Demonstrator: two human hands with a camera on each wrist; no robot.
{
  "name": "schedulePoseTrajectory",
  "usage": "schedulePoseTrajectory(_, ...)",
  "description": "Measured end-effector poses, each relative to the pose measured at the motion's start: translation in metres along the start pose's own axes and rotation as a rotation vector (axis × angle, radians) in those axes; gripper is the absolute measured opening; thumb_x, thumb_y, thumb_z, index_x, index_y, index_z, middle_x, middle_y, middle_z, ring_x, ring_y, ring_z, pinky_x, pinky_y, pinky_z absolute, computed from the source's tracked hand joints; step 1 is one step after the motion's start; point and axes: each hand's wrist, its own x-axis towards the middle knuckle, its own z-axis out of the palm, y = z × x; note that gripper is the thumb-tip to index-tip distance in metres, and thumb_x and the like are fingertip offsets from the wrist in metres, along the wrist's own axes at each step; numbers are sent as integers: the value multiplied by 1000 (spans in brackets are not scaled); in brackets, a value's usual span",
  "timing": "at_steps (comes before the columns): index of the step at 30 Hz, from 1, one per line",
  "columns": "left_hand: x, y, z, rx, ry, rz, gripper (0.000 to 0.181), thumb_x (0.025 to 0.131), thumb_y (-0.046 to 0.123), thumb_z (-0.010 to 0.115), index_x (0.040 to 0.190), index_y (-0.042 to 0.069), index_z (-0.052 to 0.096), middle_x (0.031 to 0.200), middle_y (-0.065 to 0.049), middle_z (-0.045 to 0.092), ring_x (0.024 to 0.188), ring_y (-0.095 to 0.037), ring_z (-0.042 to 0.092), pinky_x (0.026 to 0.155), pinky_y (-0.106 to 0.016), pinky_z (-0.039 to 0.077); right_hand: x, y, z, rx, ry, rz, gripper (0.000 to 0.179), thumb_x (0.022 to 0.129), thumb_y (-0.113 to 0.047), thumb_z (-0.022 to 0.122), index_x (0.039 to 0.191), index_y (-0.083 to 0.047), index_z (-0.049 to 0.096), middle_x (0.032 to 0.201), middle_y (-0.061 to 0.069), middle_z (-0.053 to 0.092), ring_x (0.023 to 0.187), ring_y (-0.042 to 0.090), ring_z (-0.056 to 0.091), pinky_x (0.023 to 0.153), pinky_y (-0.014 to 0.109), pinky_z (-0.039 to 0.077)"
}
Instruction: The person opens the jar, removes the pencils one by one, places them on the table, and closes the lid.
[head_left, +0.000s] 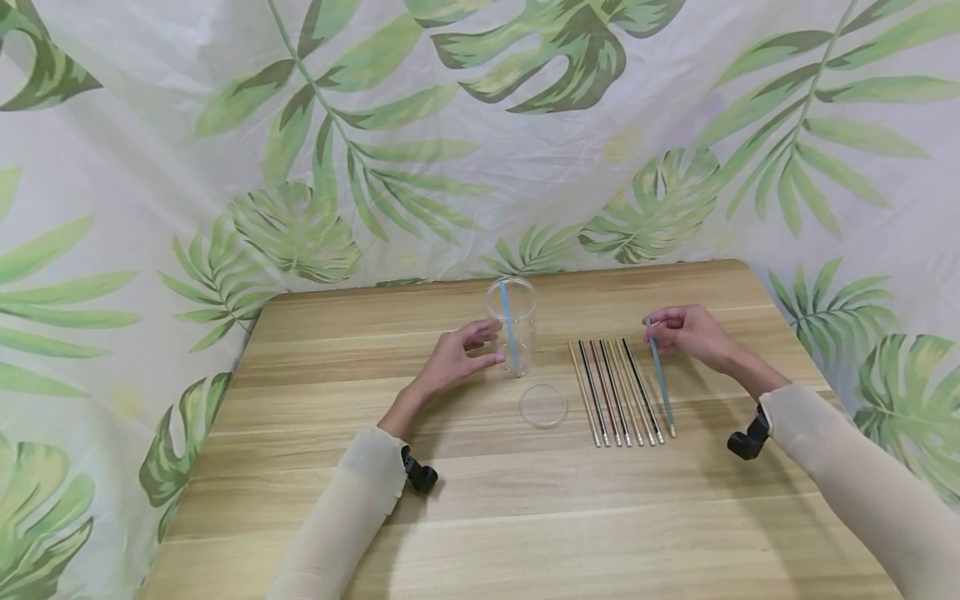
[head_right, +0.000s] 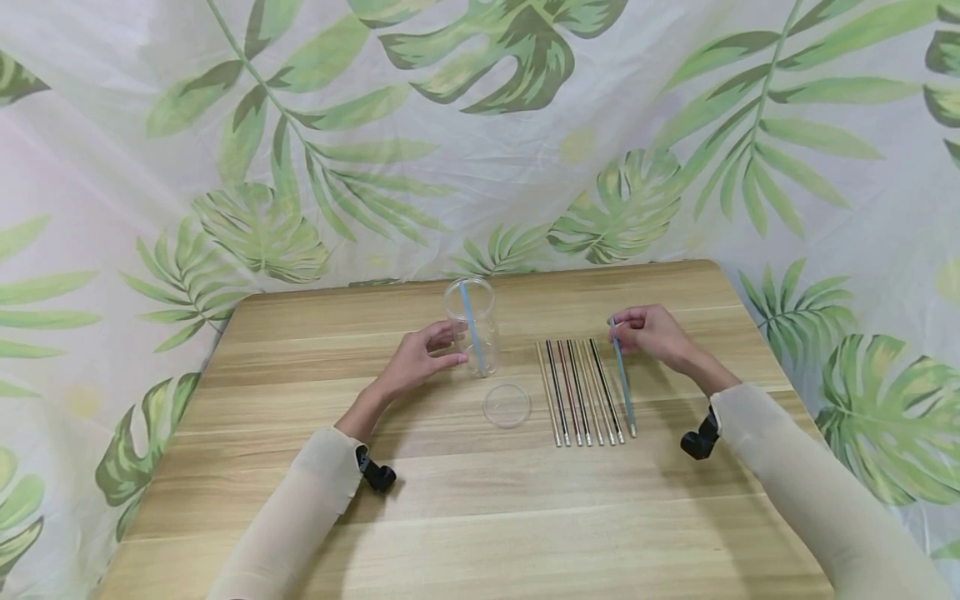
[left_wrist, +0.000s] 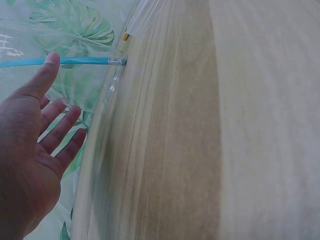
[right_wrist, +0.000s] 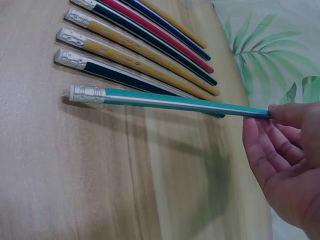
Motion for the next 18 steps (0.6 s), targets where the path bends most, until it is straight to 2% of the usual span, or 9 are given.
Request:
schedulePoseTrajectory(12,0,1,0,-14,4,4,63,92,18,85,146,0,59,143,-19,66,127,-34,68,111,-45,56,3,7,9,-68,11,34,41,105,-5,64,136,20,55,117,30,71,89,13,75,83,30,67)
schedulePoseTrajectory(18,0,1,0,-1,3,-6,63,93,19,85,148,2,59,145,-15,66,128,-30,68,111,-40,55,7,10,13,-88,31,46,39,104,-3,66,134,19,57,113,27,69,82,10,72,80,29,67)
